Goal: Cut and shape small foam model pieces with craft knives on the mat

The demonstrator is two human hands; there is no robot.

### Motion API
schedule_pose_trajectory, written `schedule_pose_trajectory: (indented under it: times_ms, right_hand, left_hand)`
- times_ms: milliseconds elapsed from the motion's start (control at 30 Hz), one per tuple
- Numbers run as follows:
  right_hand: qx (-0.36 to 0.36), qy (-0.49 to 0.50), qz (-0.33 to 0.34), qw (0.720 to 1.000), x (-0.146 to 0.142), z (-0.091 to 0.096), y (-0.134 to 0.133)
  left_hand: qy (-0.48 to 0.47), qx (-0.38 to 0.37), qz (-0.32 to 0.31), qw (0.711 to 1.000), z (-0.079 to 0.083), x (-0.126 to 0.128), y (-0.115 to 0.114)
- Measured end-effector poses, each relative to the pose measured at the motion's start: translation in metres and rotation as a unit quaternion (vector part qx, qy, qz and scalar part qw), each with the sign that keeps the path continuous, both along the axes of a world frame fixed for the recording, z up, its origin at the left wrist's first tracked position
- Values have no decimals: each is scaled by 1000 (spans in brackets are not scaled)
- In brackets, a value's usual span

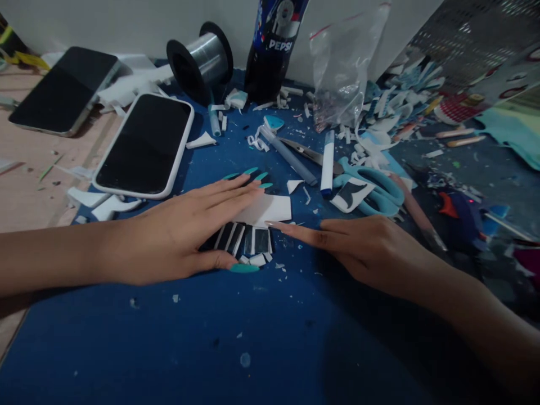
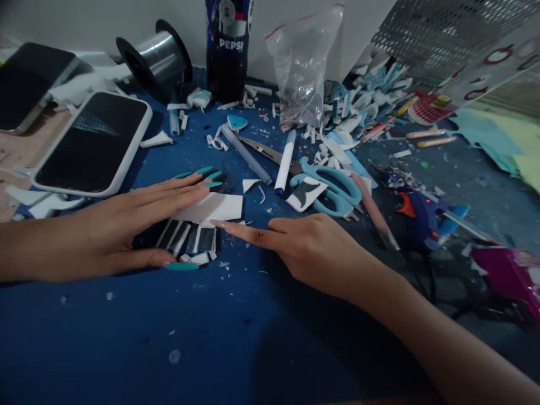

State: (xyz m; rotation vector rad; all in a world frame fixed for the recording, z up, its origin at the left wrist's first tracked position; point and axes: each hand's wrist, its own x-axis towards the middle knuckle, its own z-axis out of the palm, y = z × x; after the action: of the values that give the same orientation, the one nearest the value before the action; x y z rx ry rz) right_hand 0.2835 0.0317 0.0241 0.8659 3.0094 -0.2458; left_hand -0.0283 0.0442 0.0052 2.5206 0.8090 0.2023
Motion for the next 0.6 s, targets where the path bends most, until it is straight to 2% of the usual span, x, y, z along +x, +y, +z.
schedule_pose_trajectory:
  times_ms: [167,433,600]
  right_hand:
    - [-17,11,-14,1000,4,-1,0]
    - [0,19,-10,1000,-1,-4,0]
    - [-12,31,-15,999,3,-4,1]
  left_hand:
    - [22,-24,9,999,8,-3,-1]
    - [-20,17,66,997,-6,20,-6]
    - [-6,7,74,997,-6,22,-5]
